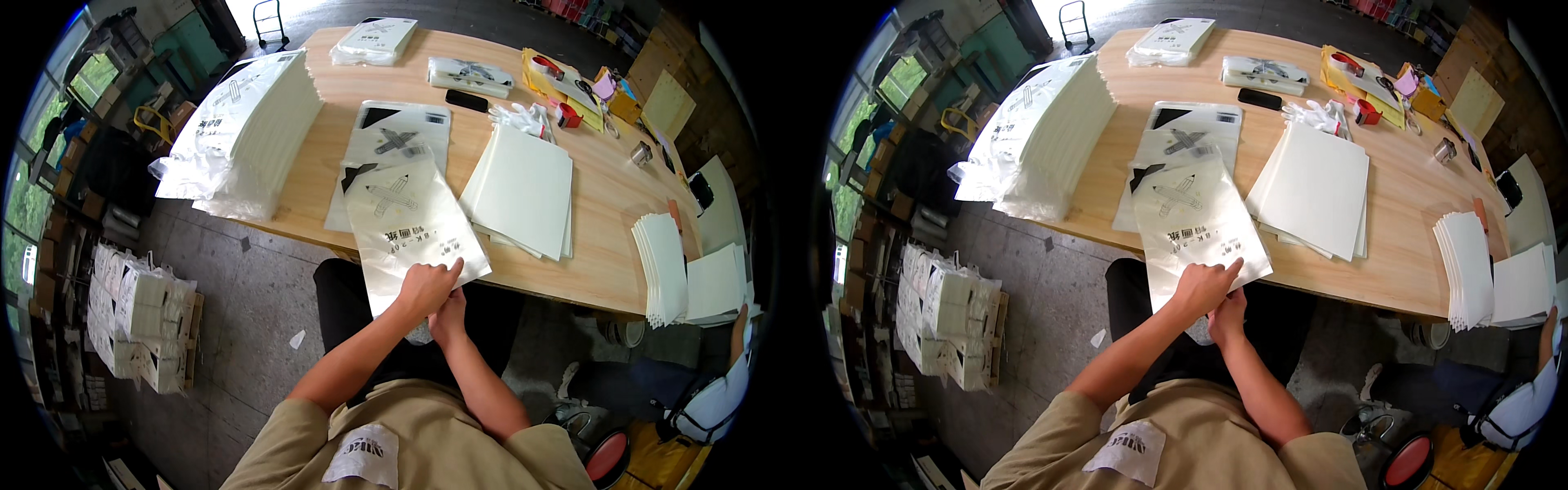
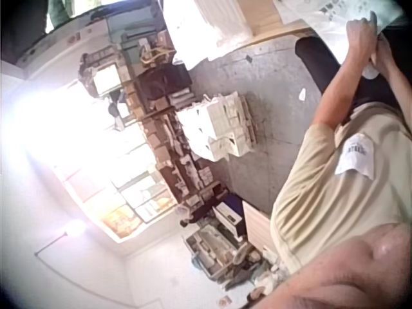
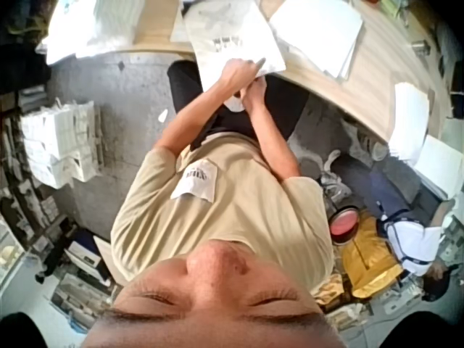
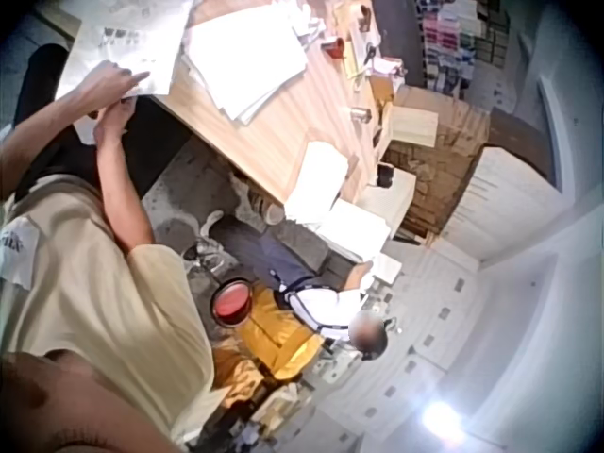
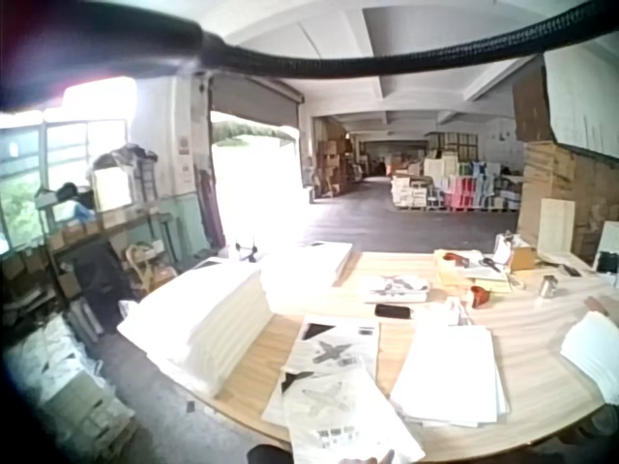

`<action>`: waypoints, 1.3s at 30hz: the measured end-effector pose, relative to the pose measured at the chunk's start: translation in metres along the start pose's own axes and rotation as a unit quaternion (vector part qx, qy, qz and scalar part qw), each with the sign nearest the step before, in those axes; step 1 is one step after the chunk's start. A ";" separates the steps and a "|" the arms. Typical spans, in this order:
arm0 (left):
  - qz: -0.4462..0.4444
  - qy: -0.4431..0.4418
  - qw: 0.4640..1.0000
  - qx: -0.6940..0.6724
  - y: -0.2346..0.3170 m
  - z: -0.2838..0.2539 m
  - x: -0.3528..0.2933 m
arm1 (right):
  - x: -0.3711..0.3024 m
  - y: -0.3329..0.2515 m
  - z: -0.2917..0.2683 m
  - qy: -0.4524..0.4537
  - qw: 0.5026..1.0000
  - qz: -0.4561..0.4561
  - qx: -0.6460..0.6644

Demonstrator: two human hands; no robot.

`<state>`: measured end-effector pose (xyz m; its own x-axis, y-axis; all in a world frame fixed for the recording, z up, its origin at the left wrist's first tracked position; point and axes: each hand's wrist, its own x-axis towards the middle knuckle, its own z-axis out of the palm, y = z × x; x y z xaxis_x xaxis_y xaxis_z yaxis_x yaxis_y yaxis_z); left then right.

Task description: The person repeatedly picks up stacks of white paper, places them into clear plastic bags, and seals the bags. The packaged items are then set aside on the table.

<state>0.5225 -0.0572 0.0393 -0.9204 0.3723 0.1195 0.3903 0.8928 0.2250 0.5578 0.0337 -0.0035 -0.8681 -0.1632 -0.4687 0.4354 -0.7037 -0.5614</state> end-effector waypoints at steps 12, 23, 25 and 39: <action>0.151 0.047 0.987 0.009 0.040 -0.041 -0.043 | 0.013 0.003 -0.024 -0.036 0.999 -0.029 -0.028; -0.250 0.298 0.618 -0.683 -0.039 -0.054 -0.088 | -0.021 -0.030 0.041 -0.054 0.995 -0.072 0.042; -0.279 0.214 0.646 -0.677 -0.032 -0.040 -0.091 | -0.020 -0.033 0.051 -0.054 0.993 -0.081 0.059; -0.232 0.284 0.544 -0.755 -0.027 -0.046 -0.105 | -0.025 -0.047 0.063 -0.081 0.980 -0.099 0.151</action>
<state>0.6095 -0.1320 0.0651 -0.9400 -0.3243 -0.1055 0.0874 -0.5282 0.8446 0.5437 0.0271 0.0774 -0.9657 -0.0928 -0.2424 0.1849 -0.9014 -0.3916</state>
